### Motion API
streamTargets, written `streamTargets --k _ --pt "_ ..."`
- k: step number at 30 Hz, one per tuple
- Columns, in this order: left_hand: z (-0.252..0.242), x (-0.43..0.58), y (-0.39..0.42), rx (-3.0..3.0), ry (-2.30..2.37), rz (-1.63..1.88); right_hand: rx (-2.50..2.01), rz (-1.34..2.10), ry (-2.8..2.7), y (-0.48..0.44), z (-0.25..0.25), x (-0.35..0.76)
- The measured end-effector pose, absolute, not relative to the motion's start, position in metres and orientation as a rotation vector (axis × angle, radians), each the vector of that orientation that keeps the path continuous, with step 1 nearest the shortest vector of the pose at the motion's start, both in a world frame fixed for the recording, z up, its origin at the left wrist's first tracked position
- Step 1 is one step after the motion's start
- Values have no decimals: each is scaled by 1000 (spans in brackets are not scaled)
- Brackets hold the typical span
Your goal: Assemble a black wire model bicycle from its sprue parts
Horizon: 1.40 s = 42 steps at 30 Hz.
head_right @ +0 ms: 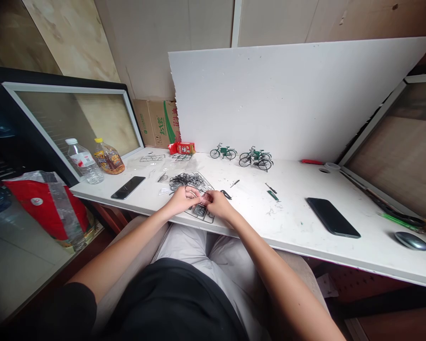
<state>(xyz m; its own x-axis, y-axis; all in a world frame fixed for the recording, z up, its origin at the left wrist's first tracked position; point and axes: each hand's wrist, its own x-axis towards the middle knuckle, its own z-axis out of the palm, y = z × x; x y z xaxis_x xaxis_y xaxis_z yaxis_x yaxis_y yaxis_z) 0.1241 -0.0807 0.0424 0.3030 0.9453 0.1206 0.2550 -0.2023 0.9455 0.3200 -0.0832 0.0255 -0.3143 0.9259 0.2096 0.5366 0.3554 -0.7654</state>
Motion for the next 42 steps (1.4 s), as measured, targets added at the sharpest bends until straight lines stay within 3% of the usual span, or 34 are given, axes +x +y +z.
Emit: streamTargets --k 42 --pt "30 123 -73 1646 1106 995 -1295 756 -1922 -85 22 316"
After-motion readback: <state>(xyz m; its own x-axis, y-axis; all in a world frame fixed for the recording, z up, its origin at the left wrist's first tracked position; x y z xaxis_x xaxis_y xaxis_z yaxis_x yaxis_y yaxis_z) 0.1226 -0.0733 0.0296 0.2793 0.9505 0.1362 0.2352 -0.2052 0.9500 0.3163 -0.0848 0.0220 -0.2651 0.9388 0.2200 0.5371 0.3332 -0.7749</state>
